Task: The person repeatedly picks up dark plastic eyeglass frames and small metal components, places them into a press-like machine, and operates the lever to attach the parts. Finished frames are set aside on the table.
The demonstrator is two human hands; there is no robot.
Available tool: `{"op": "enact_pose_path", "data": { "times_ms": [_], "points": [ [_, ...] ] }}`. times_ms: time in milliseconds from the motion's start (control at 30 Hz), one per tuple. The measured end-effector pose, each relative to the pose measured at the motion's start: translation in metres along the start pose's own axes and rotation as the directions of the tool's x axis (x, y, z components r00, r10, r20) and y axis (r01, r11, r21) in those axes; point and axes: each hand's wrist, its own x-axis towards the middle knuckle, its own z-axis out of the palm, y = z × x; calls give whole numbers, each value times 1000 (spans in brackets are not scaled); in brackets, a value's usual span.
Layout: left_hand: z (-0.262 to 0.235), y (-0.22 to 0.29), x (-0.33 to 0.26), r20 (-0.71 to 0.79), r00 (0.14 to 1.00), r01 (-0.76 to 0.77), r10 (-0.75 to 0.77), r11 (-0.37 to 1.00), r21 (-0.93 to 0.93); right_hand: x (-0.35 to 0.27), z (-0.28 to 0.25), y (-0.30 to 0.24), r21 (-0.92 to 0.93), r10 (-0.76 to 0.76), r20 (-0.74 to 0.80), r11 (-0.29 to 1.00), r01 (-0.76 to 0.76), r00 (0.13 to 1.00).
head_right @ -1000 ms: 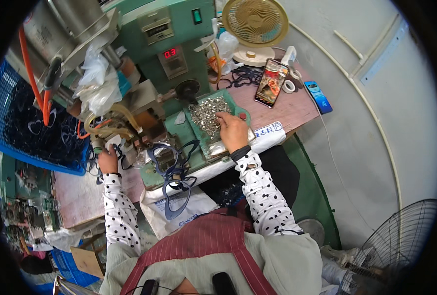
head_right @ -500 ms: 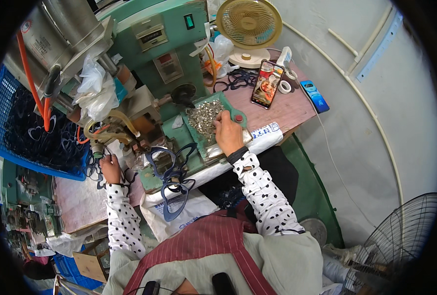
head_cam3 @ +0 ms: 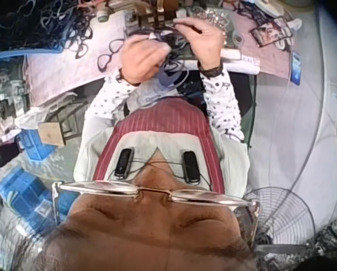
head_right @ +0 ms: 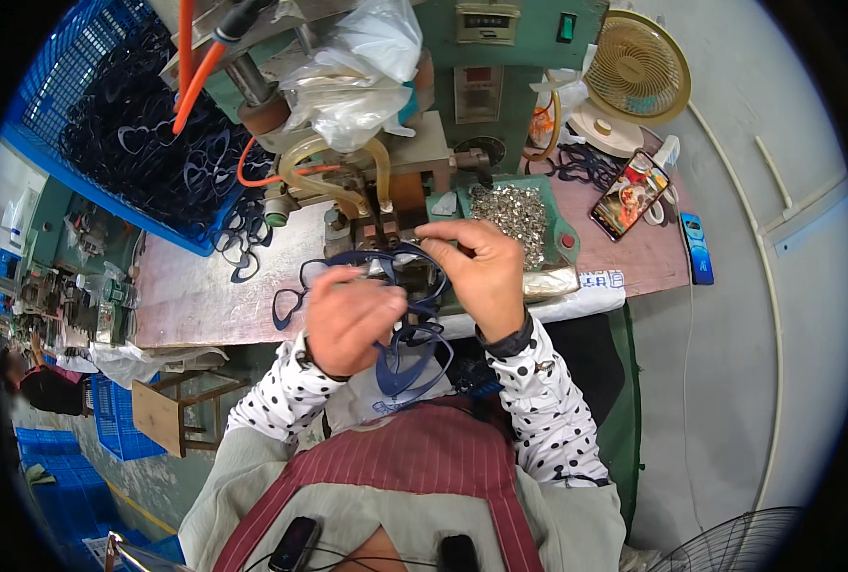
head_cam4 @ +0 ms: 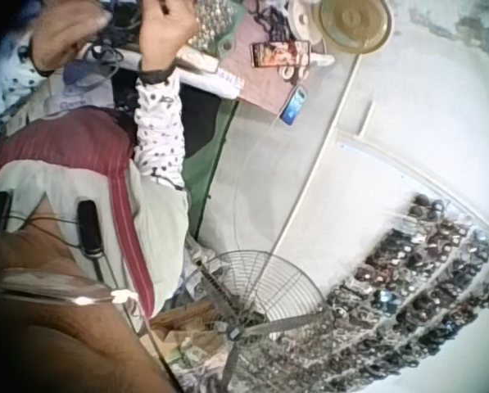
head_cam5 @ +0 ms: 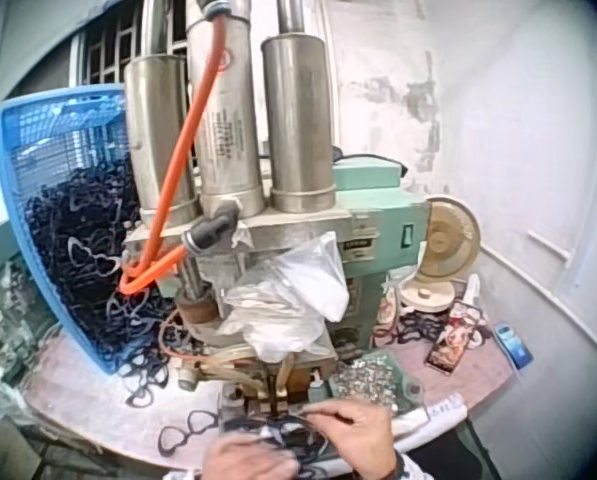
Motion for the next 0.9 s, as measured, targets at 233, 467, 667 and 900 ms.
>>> {"op": "enact_pose_path", "data": {
  "times_ms": [233,467,667,900],
  "points": [
    [12,0,-3,-12,994,-110,110,975,-192,11,25,1,63,31,73,997,-36,997],
    [2,8,-3,-118,961,-273,250,922,-273,11,36,-6,100,143,49,984,-148,988],
    [10,-10,2,-3,982,-170,186,889,-424,24,-7,21,-47,-25,-80,999,21,997],
    [21,-18,-8,106,975,-138,197,901,-411,13,-88,118,-623,-30,-196,776,-101,980]
  ]
}}
